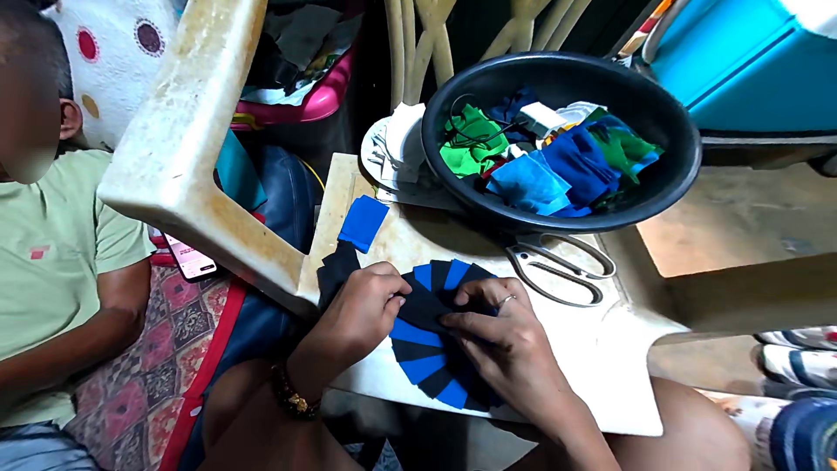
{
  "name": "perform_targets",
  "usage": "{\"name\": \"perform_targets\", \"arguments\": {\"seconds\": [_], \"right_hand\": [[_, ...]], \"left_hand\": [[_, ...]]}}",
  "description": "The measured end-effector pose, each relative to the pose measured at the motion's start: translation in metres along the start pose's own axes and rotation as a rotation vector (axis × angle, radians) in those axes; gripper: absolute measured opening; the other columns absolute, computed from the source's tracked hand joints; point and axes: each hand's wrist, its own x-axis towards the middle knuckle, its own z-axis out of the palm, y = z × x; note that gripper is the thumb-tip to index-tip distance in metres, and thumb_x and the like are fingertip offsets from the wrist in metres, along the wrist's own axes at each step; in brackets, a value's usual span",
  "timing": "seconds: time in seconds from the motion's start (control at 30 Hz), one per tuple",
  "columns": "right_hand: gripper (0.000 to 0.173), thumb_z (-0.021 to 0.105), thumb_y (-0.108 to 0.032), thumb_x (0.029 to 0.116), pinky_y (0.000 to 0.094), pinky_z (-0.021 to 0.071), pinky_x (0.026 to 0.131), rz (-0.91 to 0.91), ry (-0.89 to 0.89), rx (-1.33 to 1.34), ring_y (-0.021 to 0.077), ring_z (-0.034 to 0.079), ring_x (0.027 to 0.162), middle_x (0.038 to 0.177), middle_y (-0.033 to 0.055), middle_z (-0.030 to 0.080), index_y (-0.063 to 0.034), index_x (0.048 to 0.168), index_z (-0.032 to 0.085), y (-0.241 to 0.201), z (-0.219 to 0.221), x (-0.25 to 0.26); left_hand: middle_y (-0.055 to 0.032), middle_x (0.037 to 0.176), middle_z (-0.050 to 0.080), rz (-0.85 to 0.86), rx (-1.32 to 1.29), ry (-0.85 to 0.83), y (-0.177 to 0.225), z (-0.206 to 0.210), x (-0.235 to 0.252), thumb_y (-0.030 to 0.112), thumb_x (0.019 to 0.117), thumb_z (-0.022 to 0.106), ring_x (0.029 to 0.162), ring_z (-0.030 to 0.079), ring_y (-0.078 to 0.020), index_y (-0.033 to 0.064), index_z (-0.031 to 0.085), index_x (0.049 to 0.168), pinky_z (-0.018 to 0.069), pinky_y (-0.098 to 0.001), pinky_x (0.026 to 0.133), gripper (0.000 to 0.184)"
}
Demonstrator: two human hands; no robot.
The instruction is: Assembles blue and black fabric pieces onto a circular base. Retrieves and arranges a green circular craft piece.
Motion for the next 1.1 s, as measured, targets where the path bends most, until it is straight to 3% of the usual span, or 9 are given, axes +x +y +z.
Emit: {"name": "perform_targets", "arguments": {"seconds": [0.4,0.6,0.77,0.8,0.93,1.1], "right_hand": [[0.019,0.061,-0.015,0.0898,0.0286,0.0428,0.092,0.013,-0.027,-0.026,0.0205,0.057,0.102,0.097,0.0084,0.066,-0.0129,0.087,0.080,-0.001,0.001,-0.001],[0.020,0.060,-0.014,0.0885,0.0299,0.0436,0.090,0.005,-0.024,-0.049,0.0219,0.057,0.101,0.097,0.0094,0.067,-0.0125,0.085,0.079,-0.001,0.002,-0.001],[0.020,0.060,-0.014,0.0880,0.0296,0.0442,0.090,-0.002,-0.029,-0.052,0.0227,0.058,0.101,0.098,0.0099,0.067,-0.0125,0.085,0.079,-0.002,0.002,0.000],[0.020,0.060,-0.014,0.0880,0.0296,0.0443,0.090,-0.003,-0.031,-0.051,0.0228,0.058,0.101,0.098,0.0098,0.067,-0.0127,0.085,0.079,-0.002,0.003,0.000],[0.019,0.060,-0.014,0.0878,0.0307,0.0442,0.090,-0.004,-0.033,-0.055,0.0235,0.058,0.101,0.098,0.0099,0.067,-0.0127,0.085,0.079,-0.002,0.003,0.000],[0.020,0.060,-0.015,0.0885,0.0309,0.0447,0.091,0.001,-0.034,-0.055,0.0233,0.059,0.101,0.098,0.0095,0.067,-0.0127,0.085,0.079,-0.001,0.003,-0.001]], "left_hand": [[-0.0158,0.107,0.069,-0.023,0.035,-0.034,0.002,0.002,0.003,0.000,0.0991,0.056,0.086,0.064,-0.0179,-0.0030,0.075,0.110,0.0529,-0.0281,0.080,0.022],[-0.0177,0.115,0.069,-0.023,0.038,-0.061,0.002,0.002,0.004,-0.001,0.1001,0.055,0.099,0.068,-0.0239,-0.0032,0.074,0.114,0.0547,-0.0338,0.090,0.024],[-0.0128,0.107,0.069,0.034,0.055,0.189,-0.009,0.007,0.002,0.000,0.0976,0.057,0.081,0.065,-0.0157,0.0005,0.077,0.102,0.0551,-0.0289,0.074,0.020],[-0.0116,0.107,0.070,0.046,0.073,0.240,-0.012,0.008,0.002,0.001,0.0967,0.058,0.082,0.065,-0.0155,0.0017,0.077,0.099,0.0552,-0.0294,0.073,0.019],[-0.0075,0.103,0.073,0.049,0.093,0.260,-0.014,0.003,0.001,0.001,0.0942,0.062,0.103,0.065,-0.0246,0.0040,0.078,0.094,0.0519,-0.0415,0.088,0.017],[-0.0100,0.100,0.073,0.087,0.095,0.093,-0.011,0.002,0.000,0.004,0.0969,0.061,0.104,0.064,-0.0277,0.0031,0.080,0.101,0.0512,-0.0411,0.091,0.019]]}}
